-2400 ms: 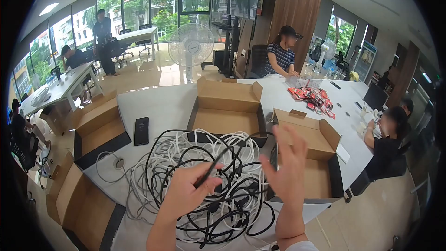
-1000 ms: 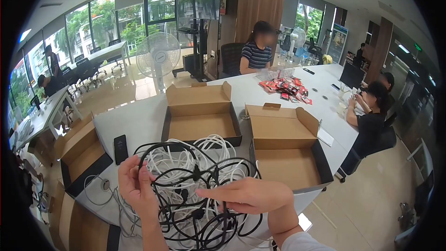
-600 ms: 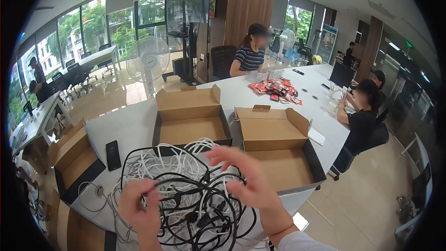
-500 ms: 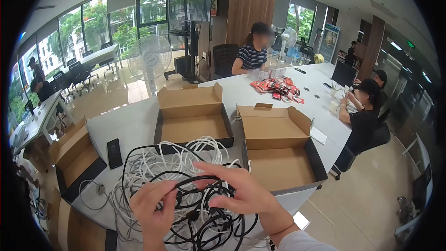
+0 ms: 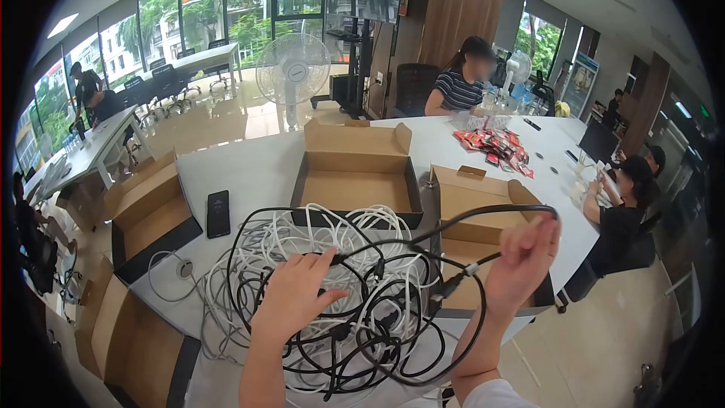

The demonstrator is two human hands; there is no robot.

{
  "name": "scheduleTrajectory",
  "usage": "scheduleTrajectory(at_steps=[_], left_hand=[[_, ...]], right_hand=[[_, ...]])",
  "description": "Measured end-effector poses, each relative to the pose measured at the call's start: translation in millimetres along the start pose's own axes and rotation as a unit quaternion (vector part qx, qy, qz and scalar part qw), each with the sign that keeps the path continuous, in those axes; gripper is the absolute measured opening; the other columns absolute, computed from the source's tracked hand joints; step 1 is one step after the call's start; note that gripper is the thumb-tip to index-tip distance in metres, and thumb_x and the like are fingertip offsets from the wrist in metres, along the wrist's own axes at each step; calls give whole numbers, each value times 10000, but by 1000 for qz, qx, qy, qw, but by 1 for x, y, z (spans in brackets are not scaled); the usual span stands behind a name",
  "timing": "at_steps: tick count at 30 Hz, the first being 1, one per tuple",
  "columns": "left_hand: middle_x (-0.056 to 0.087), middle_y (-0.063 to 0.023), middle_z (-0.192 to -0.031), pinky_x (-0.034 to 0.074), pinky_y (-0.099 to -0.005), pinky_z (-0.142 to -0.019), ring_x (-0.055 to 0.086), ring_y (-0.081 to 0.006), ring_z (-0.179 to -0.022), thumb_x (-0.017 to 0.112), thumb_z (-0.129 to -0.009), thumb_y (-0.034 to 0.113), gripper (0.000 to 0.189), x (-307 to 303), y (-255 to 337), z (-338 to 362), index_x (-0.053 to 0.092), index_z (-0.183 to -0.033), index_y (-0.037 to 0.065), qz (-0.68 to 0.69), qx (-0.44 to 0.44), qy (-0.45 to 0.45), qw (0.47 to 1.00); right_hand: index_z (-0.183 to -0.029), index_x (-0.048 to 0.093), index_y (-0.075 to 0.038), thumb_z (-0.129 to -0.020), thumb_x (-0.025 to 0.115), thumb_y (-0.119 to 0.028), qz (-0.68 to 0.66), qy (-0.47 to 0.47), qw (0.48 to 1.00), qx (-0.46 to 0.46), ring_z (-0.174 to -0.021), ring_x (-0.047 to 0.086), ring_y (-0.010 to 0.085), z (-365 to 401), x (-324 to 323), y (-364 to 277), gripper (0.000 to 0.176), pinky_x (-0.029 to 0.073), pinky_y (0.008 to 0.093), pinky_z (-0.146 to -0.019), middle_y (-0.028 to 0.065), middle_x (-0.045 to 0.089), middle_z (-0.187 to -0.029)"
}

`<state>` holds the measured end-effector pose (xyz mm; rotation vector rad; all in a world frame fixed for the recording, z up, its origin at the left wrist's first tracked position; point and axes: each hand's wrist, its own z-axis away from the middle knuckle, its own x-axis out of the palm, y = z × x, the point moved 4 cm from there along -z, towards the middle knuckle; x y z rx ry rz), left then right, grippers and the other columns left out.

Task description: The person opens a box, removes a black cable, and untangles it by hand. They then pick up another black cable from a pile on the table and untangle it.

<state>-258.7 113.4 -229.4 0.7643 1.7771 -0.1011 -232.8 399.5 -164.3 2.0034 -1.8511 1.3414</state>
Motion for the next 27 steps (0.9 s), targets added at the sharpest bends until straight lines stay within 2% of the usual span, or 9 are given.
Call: scheduleTrajectory(at_steps=[2, 7, 10, 13, 16, 19, 22, 25, 27], left_hand=[[604, -125, -1040, 444, -408, -816, 563, -291, -958, 667, -804, 377, 589, -3, 1, 0, 519, -1248, 18, 4, -8, 2, 1000], [615, -149, -980, 443, -395, -829, 561, -328, -933, 671, -809, 237, 361, -10, 2, -4, 582, -1070, 3, 43, -21, 93, 995], [626, -139, -941, 451, -395, -811, 577, -316, -930, 659, -813, 201, 263, -13, -5, -6, 592, -995, 23, 150, -147, 40, 977], [631, -121, -906, 455, -388, -797, 588, -297, -909, 656, -813, 186, 212, -20, -3, -3, 609, -960, 40, 205, -173, 39, 963], [629, -110, -906, 454, -378, -787, 588, -284, -895, 653, -805, 161, 168, -16, -1, 3, 616, -926, 50, 77, -21, 91, 993], [632, -98, -909, 454, -368, -788, 586, -275, -897, 667, -782, 154, 176, -6, -1, 8, 634, -917, 46, -8, 7, 61, 998], [636, -82, -887, 463, -377, -780, 591, -280, -855, 689, -753, 182, 233, -3, -12, 3, 655, -943, 52, 1, -13, 66, 998], [629, -87, -825, 474, -354, -681, 599, -250, -769, 714, -759, 147, 270, -20, -12, 2, 646, -1006, 62, 71, -35, 150, 986], [637, -69, -811, 476, -316, -636, 608, -196, -738, 706, -757, 82, 248, -33, -4, 3, 650, -998, 63, 190, -55, 176, 964]], right_hand=[[-1082, 547, -40, -1003, 442, -239, -20, 20, 999, -39, -491, 252, 36, -6, -6, -8, 239, 217, 212, -471, -48, 360, -678], [-1069, 552, -32, -995, 452, -216, -2, -15, 1000, 26, -494, 272, 37, -3, 1, -1, 223, 240, 219, -468, -47, 345, -646], [-1015, 591, 17, -959, 475, -141, 26, -57, 992, 105, -467, 341, 76, 4, 11, 11, 204, 265, 232, -447, -1, 427, -569], [-1035, 582, 33, -951, 468, -121, 64, -131, 984, 99, -463, 349, 73, 11, 21, 15, 209, 273, 229, -450, 8, 437, -568], [-1048, 570, 40, -958, 450, -121, 68, -132, 985, 87, -459, 351, 74, 15, 23, 14, 220, 274, 233, -445, 5, 423, -561], [-1045, 568, 42, -958, 450, -126, 46, -106, 991, 68, -453, 337, 71, 14, 21, 14, 222, 266, 235, -439, 1, 402, -553], [-1036, 566, 44, -953, 453, -127, 27, -75, 995, 54, -450, 317, 68, 12, 18, 12, 221, 255, 238, -435, -4, 385, -548], [-1018, 578, 53, -944, 451, -123, 18, -68, 995, 64, -448, 285, 64, 9, 15, 11, 229, 239, 246, -433, -17, 361, -543], [-998, 602, 58, -922, 462, -104, 33, -88, 992, 82, -452, 286, 59, 10, 14, 13, 228, 243, 243, -442, -22, 377, -549]])
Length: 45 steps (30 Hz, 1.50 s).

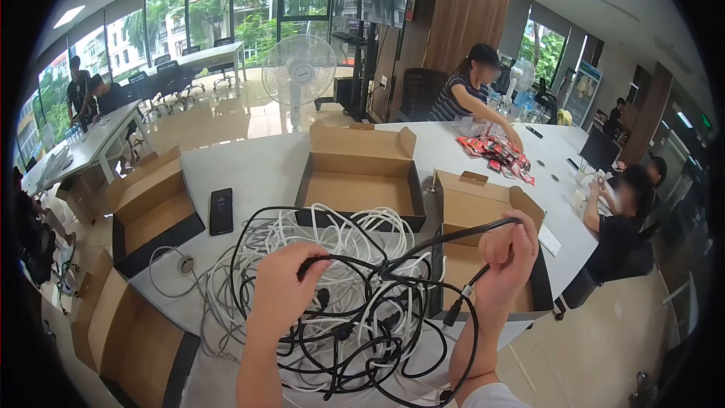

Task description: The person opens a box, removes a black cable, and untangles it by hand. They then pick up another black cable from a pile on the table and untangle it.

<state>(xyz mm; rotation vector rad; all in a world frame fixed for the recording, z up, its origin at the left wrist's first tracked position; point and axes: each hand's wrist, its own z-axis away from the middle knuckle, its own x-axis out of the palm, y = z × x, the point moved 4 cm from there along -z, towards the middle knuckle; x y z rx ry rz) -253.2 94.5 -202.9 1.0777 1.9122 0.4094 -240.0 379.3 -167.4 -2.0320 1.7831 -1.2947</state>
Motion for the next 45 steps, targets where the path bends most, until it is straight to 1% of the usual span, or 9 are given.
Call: scheduleTrajectory(at_steps=[10, 16, 20, 25, 29, 32, 37, 41, 45], left_hand=[[645, -154, -1033, 472, -266, -766, 624, -153, -898, 707, -791, 122, 611, 12, 22, 4, 417, -1318, 17, 529, -58, -23, 847], [639, -171, -1095, 391, -321, -963, 581, -203, -1074, 711, -790, 156, 662, 20, 31, 7, 393, -1352, 12, 430, -44, -193, 881], [661, -108, -1080, 459, -288, -872, 627, -135, -902, 690, -804, 88, 629, 23, 34, 7, 395, -1353, 13, 308, -11, -208, 929], [641, -34, -881, 477, -250, -729, 610, -100, -812, 636, -832, 52, 154, 25, 15, 7, 586, -972, 12, 322, -112, -217, 915], [638, -31, -859, 467, -242, -706, 580, -95, -727, 604, -855, 54, 81, 34, 19, 8, 618, -929, 24, 214, 17, -276, 937], [643, -46, -862, 469, -244, -702, 586, -94, -755, 600, -849, 33, 85, 43, 15, 10, 616, -929, 8, 239, -42, -314, 918], [662, -114, -919, 518, -258, -750, 643, -140, -826, 481, -926, 17, 101, 27, 12, 5, 548, -983, -34, 286, -100, -141, 942], [660, -143, -970, 534, -270, -748, 657, -171, -791, 482, -962, 82, 117, 0, 9, 2, 523, -1021, -11, 341, -85, 52, 935], [659, -159, -984, 544, -268, -721, 666, -175, -761, 515, -950, 122, 110, -13, 6, 0, 520, -1016, 34, 356, -87, 176, 914]], right_hand=[[-1023, 697, -6, -758, 598, 34, 307, -256, 917, 3, -468, 417, 36, 12, 37, 3, 286, 325, 197, -451, 28, 541, -545], [-1017, 693, 6, -775, 624, 12, 307, -230, 922, -46, -482, 428, 40, 16, 42, 0, 252, 338, 198, -469, 37, 564, -574], [-1018, 684, 17, -808, 618, 1, 340, -153, 924, -88, -509, 418, 31, 14, 35, 6, 220, 327, 194, -479, 8, 559, -600], [-1053, 652, 34, -892, 558, -25, 269, -13, 960, -79, -520, 354, 16, 12, 14, 3, 196, 237, 187, -463, -61, 485, -640], [-1099, 604, 51, -926, 519, -52, 177, 50, 979, -89, -491, 322, 4, 15, 13, 1, 219, 210, 184, -437, -59, 437, -612], [-1128, 573, 50, -949, 498, -83, 162, 60, 977, -121, -464, 292, 1, 15, 11, 1, 236, 183, 194, -415, -58, 400, -601], [-1113, 597, 41, -917, 529, -45, 199, 11, 978, -58, -507, 380, 8, 9, 12, 2, 225, 267, 172, -445, -27, 506, -662], [-1166, 592, 10, -863, 624, -77, 245, -199, 941, 120, -623, 502, 33, 7, 21, 19, 318, 378, 180, -538, -12, 573, -730], [-1245, 542, -18, -831, 675, -140, 311, -402, 853, 121, -625, 561, 93, 17, 37, 26, 451, 426, 243, -568, 27, 602, -736]])
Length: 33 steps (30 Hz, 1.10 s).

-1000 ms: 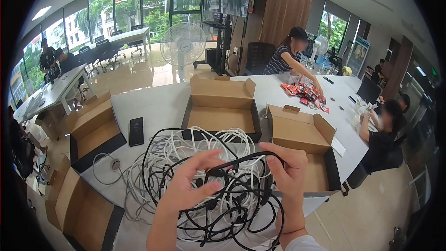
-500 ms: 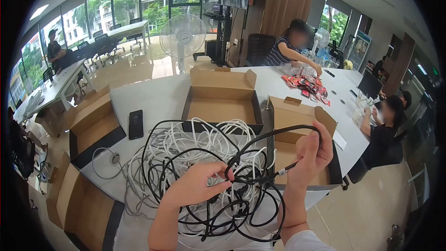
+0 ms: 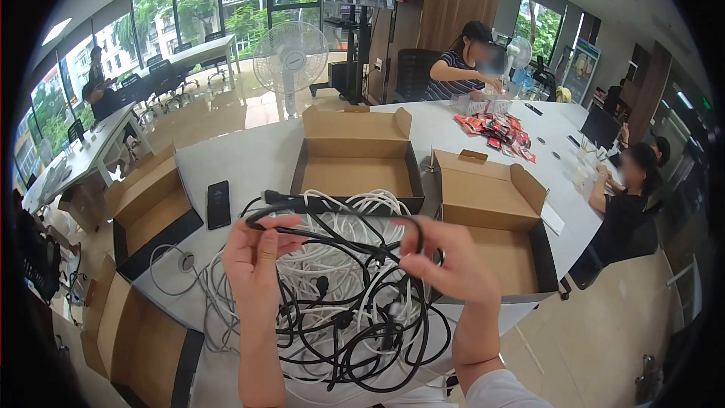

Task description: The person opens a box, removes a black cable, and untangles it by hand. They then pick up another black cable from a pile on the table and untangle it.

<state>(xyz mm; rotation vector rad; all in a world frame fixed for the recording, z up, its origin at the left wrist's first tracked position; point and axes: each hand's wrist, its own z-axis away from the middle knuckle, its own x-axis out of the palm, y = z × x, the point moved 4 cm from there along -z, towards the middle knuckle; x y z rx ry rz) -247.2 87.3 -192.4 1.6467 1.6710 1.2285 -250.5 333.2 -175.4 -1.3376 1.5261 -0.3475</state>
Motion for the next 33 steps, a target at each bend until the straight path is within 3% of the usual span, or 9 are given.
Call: scheduleTrajectory(at_steps=[2, 5, 9, 12, 15, 19, 22, 28, 33], left_hand=[[655, -163, -1006, 547, -267, -721, 668, -172, -774, 517, -950, 129, 115, -2, -2, -2, 516, -1027, 44, 29, -4, 23, 999], [639, -172, -1064, 547, -259, -740, 669, -169, -817, 513, -957, 136, 105, -5, -9, -3, 509, -1033, 63, 71, -25, 27, 997], [627, -166, -1097, 539, -250, -771, 663, -170, -869, 498, -964, 119, 81, -2, -13, -3, 508, -1029, 72, 117, -54, 12, 992], [623, -166, -1099, 538, -246, -773, 662, -184, -891, 497, -966, 113, 77, -1, -18, -3, 507, -1026, 68, 109, -68, -5, 992], [621, -167, -1099, 537, -244, -776, 661, -192, -903, 495, -965, 107, 74, 4, -16, -1, 510, -1020, 61, 99, -68, -12, 993], [625, -193, -1093, 526, -299, -848, 655, -241, -942, 499, -955, 86, 65, 6, -8, -1, 529, -976, 32, 111, -55, -22, 992], [619, -213, -1096, 514, -323, -880, 647, -261, -969, 512, -942, 91, 80, 5, -9, 1, 531, -968, 18, 159, -35, -32, 986], [611, -226, -1112, 511, -332, -887, 643, -269, -983, 484, -955, 133, 116, 5, -8, 1, 518, -954, 23, 184, -19, -57, 981], [619, -175, -1113, 522, -291, -849, 649, -235, -940, 440, -990, 182, 124, 2, -11, -1, 492, -949, 78, 239, -82, -11, 967]], right_hand=[[-1298, 500, -33, -822, 681, -155, 52, -75, 996, -23, -625, 577, 123, 0, 9, -6, 524, 460, 278, -604, 50, 621, -753], [-1347, 459, -74, -800, 710, -185, 47, -114, 992, -30, -615, 588, 172, 2, 18, -5, 611, 464, 305, -620, 66, 636, -739], [-1216, 583, -42, -841, 637, -88, 2, -44, 999, 5, -566, 579, 140, 2, 14, -4, 382, 429, 272, -525, 68, 594, -666], [-1147, 630, -28, -853, 580, -13, -82, 68, 994, 12, -555, 554, 90, 0, 5, -12, 299, 412, 234, -507, 47, 598, -661], [-1135, 637, -33, -856, 568, 0, -117, 107, 987, 5, -564, 547, 73, 0, 3, -9, 289, 416, 224, -515, 42, 602, -658], [-1112, 643, -40, -840, 569, 3, -12, 125, 992, -14, -546, 498, 75, -4, 4, -7, 285, 400, 216, -523, 26, 564, -633], [-1093, 643, -57, -823, 609, -14, 99, 131, 985, -43, -629, 544, 123, -9, 8, 0, 275, 428, 245, -584, 53, 589, -699], [-1006, 626, -34, -796, 690, -114, 65, 100, 993, 1, -703, 558, 158, -12, 11, 11, 234, 451, 269, -677, 72, 601, -768], [-891, 580, -13, -814, 695, -180, 43, 117, 992, 16, -679, 537, 130, -12, 5, 18, 217, 447, 252, -660, 42, 561, -715]])
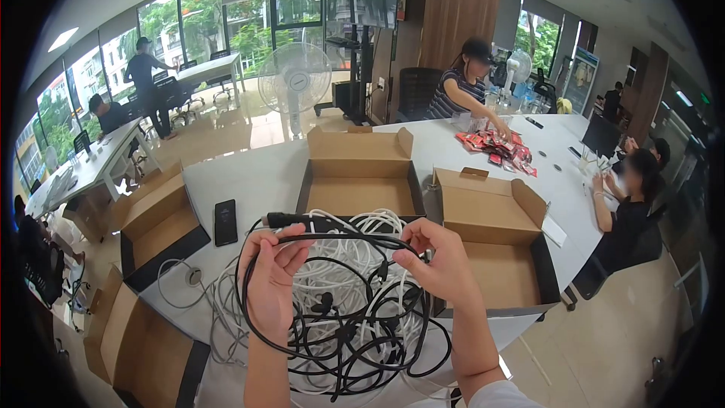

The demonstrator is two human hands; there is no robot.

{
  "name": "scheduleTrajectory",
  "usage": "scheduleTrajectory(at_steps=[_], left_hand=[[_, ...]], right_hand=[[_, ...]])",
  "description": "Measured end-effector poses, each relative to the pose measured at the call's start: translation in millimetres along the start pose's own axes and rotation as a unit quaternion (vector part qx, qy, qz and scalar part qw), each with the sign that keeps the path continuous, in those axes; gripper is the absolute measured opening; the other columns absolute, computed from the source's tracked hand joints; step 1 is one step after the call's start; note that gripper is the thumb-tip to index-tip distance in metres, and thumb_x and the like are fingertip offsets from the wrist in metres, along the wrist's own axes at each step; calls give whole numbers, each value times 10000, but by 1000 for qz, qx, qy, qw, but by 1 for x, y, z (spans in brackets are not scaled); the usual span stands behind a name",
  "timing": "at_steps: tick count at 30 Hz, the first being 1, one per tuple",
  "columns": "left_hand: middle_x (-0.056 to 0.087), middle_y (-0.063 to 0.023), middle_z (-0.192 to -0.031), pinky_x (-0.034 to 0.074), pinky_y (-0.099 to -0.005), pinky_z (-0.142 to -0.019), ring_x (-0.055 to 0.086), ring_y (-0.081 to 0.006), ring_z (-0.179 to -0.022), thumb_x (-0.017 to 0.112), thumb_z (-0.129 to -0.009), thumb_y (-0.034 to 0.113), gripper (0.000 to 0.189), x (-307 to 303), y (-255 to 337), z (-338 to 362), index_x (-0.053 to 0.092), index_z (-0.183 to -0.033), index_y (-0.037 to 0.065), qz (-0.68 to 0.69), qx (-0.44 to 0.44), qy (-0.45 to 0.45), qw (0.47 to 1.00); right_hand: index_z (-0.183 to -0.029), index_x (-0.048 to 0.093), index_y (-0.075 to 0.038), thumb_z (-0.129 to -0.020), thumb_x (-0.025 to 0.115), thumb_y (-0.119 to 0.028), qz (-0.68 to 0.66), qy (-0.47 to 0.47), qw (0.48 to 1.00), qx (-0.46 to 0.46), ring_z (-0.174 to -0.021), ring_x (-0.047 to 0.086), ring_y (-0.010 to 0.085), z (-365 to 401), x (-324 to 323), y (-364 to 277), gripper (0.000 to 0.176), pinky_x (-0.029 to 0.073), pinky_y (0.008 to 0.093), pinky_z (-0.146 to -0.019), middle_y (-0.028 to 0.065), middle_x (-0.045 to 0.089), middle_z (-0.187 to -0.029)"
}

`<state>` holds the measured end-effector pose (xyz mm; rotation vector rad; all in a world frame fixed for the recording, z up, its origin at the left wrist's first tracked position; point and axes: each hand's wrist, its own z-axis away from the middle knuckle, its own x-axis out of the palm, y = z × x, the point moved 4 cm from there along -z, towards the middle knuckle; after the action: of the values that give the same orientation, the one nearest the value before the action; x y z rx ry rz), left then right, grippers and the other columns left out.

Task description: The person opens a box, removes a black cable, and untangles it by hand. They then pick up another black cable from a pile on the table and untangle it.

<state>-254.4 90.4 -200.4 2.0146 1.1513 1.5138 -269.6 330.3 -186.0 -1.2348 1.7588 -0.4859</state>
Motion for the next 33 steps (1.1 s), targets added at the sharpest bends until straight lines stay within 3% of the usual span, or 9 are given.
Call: scheduleTrajectory(at_steps=[5, 8, 9, 13, 22, 25, 30, 32, 33], left_hand=[[616, -156, -1123, 542, -271, -822, 641, -232, -959, 469, -980, 174, 112, -5, -4, -2, 523, -992, 77, 65, -18, 19, 998], [604, -159, -1142, 544, -272, -847, 619, -242, -1017, 487, -970, 151, 123, -12, -7, -5, 534, -1028, 54, 139, -10, 14, 990], [592, -158, -1159, 545, -266, -871, 598, -251, -1060, 487, -966, 122, 155, -19, -7, -7, 534, -1067, 14, 182, -2, 26, 983], [579, -175, -1208, 553, -295, -893, 612, -258, -1054, 447, -979, 108, 192, -47, 1, -18, 555, -1082, -14, 304, -7, 42, 952], [534, -171, -1280, 533, -293, -938, 578, -264, -1116, 410, -987, 90, 227, -60, 35, -16, 529, -1114, -55, 415, 50, -16, 908], [504, -166, -1321, 512, -310, -969, 556, -264, -1153, 380, -996, 99, 285, -64, 50, -14, 522, -1180, -67, 481, 45, -64, 873], [477, -151, -1355, 492, -311, -989, 548, -248, -1167, 365, -1002, 105, 328, -64, 57, -9, 480, -1280, -25, 439, 90, -76, 891], [476, -154, -1356, 489, -321, -993, 547, -252, -1165, 356, -1005, 112, 336, -55, 55, -6, 470, -1300, 1, 400, 101, -89, 907], [531, -156, -1289, 539, -311, -884, 600, -238, -1081, 379, -1003, 150, 310, -51, 53, -3, 483, -1268, 28, 311, 115, -42, 942]], right_hand=[[-801, 539, -22, -952, 511, -326, -209, 8, 977, 35, -651, 513, 113, 3, -1, 22, 341, 435, 247, -626, 9, 530, -717], [-737, 510, -46, -955, 498, -300, -340, 120, 930, 77, -667, 554, 123, -2, -9, 30, 335, 453, 255, -627, 18, 532, -707], [-680, 488, -70, -944, 511, -217, -388, 177, 904, 18, -674, 581, 131, -4, -16, 29, 303, 465, 263, -638, 29, 549, -687], [-685, 489, -64, -904, 542, -137, -410, 204, 887, 57, -623, 548, 140, -3, -38, 34, 236, 504, 311, -620, 9, 474, -650], [-710, 498, -57, -943, 531, -139, -186, 365, 912, 2, -595, 436, 51, -5, -36, 40, 250, 348, 201, -577, -14, 481, -638], [-761, 552, -21, -892, 596, -82, -160, 365, 917, 1, -640, 499, 82, -8, -38, 41, 152, 417, 231, -559, 5, 523, -709], [-881, 688, -48, -822, 661, -127, 155, 17, 987, 46, -624, 569, 151, 2, -25, 37, 102, 461, 272, -598, 71, 633, -743], [-928, 693, -79, -799, 679, -219, 282, 10, 959, -16, -695, 583, 264, 12, -16, 25, 191, 475, 370, -657, 90, 589, -739], [-946, 685, -81, -793, 692, -227, 291, 43, 955, -38, -721, 581, 272, 12, -15, 16, 211, 465, 375, -661, 91, 562, -731]])
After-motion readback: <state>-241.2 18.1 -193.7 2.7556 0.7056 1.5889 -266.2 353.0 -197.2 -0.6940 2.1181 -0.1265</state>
